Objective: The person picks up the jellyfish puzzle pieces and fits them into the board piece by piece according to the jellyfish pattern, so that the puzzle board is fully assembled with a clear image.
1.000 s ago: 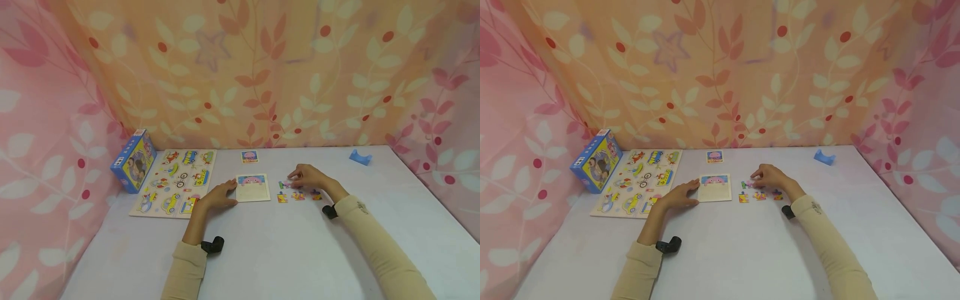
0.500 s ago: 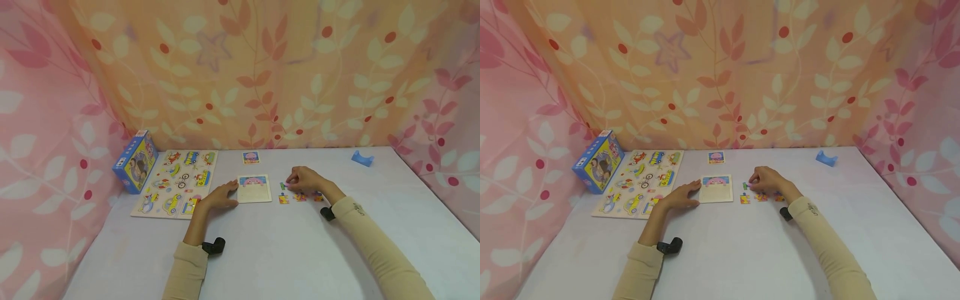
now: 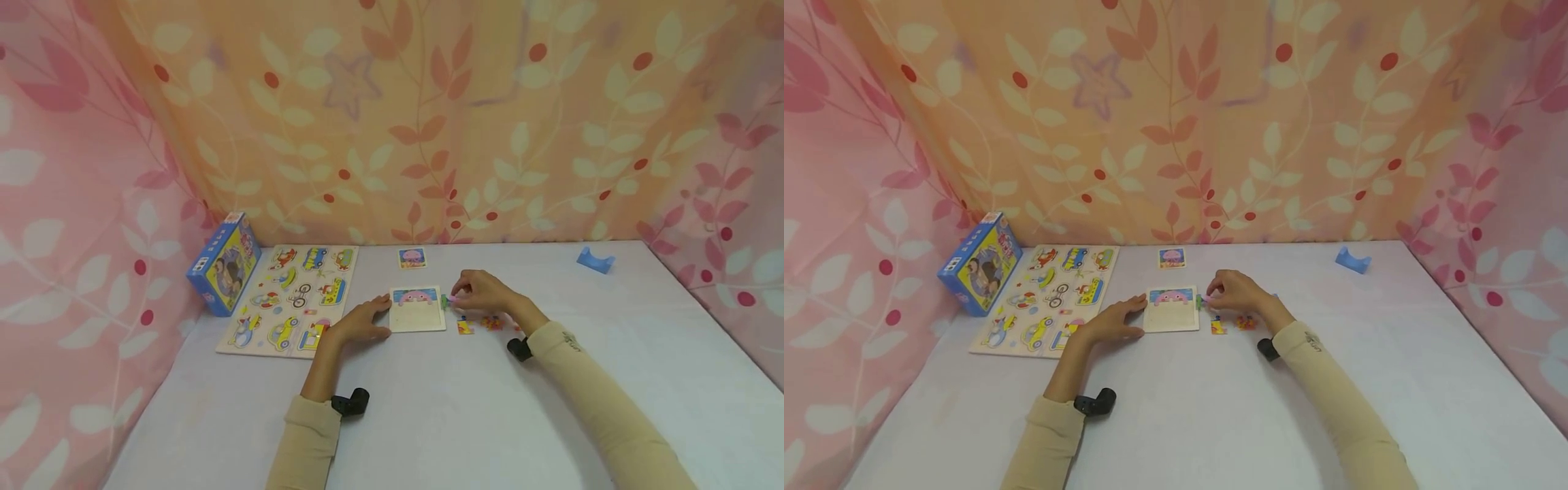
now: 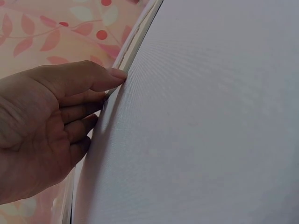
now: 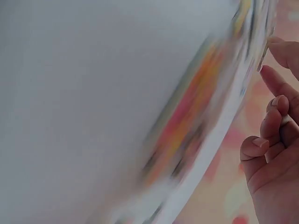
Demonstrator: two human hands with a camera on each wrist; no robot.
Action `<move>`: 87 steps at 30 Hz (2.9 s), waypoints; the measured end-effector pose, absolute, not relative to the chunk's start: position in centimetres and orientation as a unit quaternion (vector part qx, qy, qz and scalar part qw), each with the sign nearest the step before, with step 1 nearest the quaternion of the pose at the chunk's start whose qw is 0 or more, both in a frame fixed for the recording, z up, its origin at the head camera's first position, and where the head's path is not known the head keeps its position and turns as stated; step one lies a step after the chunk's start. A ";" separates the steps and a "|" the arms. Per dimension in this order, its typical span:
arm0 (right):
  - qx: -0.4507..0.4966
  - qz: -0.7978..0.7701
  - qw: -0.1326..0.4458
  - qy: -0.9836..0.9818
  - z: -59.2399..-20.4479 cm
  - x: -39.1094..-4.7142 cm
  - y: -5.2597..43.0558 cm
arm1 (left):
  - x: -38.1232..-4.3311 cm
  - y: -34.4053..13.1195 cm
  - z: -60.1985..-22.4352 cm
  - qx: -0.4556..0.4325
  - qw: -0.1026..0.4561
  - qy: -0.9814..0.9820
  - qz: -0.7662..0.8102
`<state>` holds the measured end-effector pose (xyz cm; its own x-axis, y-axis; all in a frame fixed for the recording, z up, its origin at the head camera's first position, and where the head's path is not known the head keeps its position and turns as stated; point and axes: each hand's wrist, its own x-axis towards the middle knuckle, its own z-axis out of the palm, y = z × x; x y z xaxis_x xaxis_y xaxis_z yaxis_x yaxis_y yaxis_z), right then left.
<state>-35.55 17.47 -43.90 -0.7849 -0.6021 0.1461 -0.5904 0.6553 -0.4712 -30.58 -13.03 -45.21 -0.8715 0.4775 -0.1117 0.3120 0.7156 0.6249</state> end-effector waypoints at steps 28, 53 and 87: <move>-0.396 -0.229 0.031 0.888 -43.7 -35.7 8.7 | -30.8 -13.1 -45.1 0.221 0.129 0.920 0.298; -0.346 -0.281 0.133 0.886 -43.8 -37.1 8.1 | -31.0 -13.5 -44.7 0.225 0.125 0.917 0.306; -0.387 -0.202 0.070 0.897 -44.0 -36.4 8.3 | -31.0 -13.2 -44.9 0.228 0.126 0.917 0.302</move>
